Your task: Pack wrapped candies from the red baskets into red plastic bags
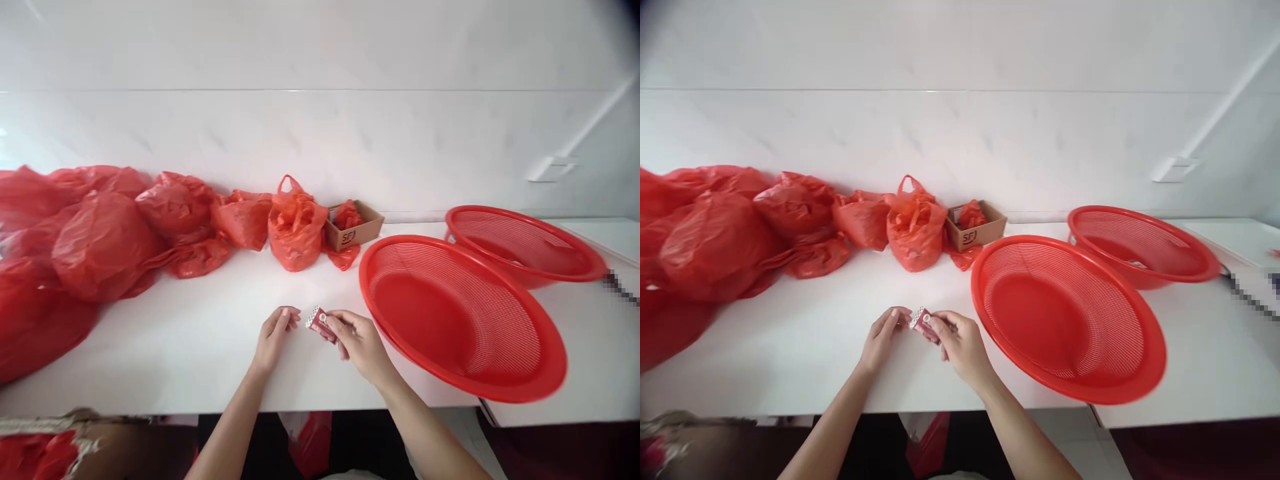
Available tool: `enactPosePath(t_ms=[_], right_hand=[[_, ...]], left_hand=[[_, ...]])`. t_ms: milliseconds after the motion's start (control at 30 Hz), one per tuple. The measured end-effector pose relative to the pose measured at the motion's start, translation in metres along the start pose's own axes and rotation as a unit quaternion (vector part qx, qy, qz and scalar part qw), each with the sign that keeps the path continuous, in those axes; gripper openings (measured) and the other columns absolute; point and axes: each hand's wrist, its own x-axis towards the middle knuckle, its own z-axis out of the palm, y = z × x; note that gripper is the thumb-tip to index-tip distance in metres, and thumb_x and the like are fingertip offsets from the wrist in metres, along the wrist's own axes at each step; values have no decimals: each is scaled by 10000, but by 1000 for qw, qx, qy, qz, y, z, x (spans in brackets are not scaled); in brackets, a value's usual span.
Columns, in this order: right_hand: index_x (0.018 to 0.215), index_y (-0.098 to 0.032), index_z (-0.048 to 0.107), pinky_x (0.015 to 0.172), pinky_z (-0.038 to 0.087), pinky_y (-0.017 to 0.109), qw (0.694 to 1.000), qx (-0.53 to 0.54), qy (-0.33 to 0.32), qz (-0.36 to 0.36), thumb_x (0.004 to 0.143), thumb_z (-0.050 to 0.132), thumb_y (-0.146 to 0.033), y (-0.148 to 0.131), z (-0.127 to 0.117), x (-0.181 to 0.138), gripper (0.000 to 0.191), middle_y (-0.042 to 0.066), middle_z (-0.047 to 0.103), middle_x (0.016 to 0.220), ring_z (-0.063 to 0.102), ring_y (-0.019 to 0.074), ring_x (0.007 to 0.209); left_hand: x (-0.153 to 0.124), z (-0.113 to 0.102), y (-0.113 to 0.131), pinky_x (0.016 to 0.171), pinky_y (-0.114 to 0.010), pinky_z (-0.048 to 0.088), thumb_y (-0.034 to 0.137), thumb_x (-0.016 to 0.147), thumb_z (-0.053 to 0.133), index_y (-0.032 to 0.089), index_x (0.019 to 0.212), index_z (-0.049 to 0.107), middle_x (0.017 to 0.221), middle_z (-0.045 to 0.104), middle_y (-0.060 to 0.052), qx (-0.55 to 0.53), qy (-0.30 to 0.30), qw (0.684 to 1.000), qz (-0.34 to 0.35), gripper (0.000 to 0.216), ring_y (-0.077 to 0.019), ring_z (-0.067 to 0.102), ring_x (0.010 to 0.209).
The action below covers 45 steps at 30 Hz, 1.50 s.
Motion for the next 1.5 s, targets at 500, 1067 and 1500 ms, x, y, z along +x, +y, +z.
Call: enactPosePath(t_ms=[500,1067,1500], right_hand=[[936,-192,620,491,363,242,993,72,-88,41,853,645,-485,50,15,65,305,31,696,845,514,93,522],[790,-205,582,527,340,252,996,87,-9,20,889,619,-470,45,10,62,285,-7,615,697,459,98,538],[871,-228,679,547,368,260,998,62,-9,10,886,639,-417,40,10,59,194,-5,621,727,459,105,571]], left_hand=[[4,-10,-9,670,-268,405,494,814,680,192,761,553,684,618,4,-201,6,979,-43,332,-132,534,658],[-2,-16,-8,800,-306,433,420,879,630,176,835,714,856,715,-65,-225,-52,971,-58,262,-180,594,806],[0,-13,-6,773,-283,448,351,816,723,180,838,662,760,646,-11,-263,-21,963,-57,182,-142,580,748]])
